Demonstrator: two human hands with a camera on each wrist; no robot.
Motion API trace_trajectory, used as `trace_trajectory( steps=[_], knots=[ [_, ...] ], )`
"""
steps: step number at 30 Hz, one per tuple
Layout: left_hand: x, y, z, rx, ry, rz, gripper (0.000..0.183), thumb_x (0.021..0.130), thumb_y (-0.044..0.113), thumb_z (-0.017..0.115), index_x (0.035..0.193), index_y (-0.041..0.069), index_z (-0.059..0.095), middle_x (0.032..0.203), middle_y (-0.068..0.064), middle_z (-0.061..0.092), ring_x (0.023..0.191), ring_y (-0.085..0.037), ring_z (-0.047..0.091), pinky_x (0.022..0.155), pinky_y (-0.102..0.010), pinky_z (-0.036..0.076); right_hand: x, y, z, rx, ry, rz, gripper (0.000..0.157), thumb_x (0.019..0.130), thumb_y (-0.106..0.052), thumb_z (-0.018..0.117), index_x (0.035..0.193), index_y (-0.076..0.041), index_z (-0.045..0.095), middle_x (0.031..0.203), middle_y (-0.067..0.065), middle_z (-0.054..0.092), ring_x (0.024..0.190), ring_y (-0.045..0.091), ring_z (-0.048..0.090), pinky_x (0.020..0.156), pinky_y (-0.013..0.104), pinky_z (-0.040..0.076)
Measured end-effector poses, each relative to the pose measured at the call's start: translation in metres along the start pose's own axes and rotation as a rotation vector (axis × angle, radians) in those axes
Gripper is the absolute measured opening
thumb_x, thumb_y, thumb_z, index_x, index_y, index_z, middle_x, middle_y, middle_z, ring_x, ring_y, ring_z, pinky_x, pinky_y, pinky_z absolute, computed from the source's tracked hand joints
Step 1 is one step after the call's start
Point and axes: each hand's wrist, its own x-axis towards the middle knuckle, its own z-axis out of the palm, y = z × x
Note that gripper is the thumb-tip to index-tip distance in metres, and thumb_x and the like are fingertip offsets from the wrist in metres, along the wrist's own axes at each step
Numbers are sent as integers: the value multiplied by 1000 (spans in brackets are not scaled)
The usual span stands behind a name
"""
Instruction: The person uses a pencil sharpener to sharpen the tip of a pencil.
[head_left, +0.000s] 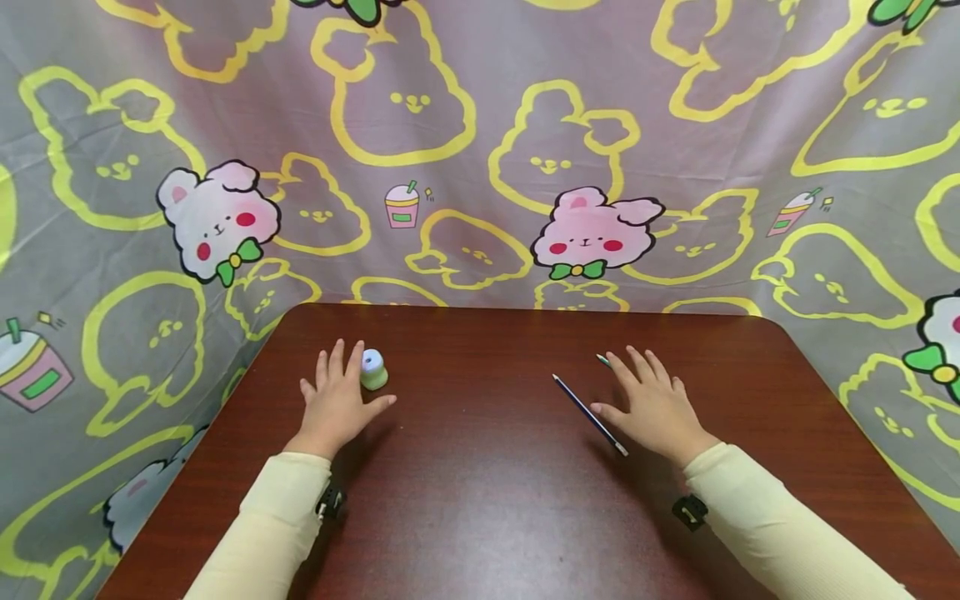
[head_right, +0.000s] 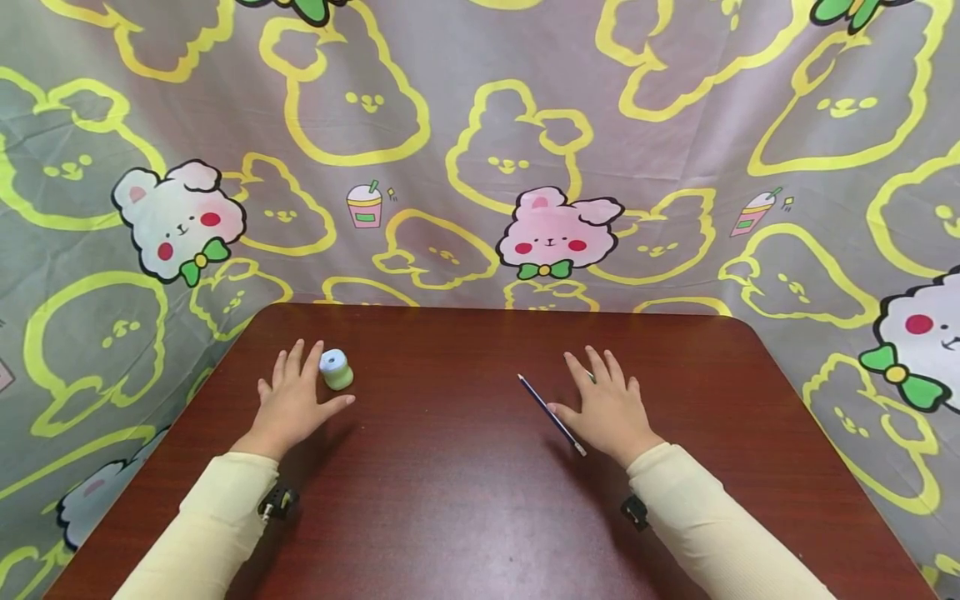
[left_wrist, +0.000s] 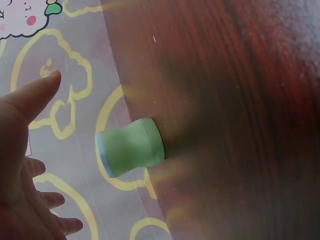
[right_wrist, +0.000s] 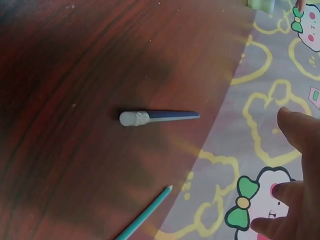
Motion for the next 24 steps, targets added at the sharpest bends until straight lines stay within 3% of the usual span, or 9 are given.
trace_trajectory(
  steps=[7,15,24],
  knots=[
    [6,-4,2,-67,0,-30,103,80,42,76,153,4,14,155,-30,11,140,-53,9,99,-79,12,-1,1,8,22,-1,2,83,85,-49,67,150,-11,33,152,26,27,140,47,20,99,71,27],
    [14,-14,6,-180,-8,-98,108,80,39,76,154,5,6,154,-30,11,140,-50,12,99,-79,8,-3,6,16,61,1,-6,85,82,-45,71,148,-7,35,149,28,31,136,47,26,96,69,33],
    [22,-23,8,-271,-25,-142,108,80,34,78,154,4,6,152,-31,14,138,-52,16,101,-75,9,-6,5,23,168,-42,36,84,82,-38,75,147,-3,36,147,29,34,132,49,34,95,66,37]
  ],
)
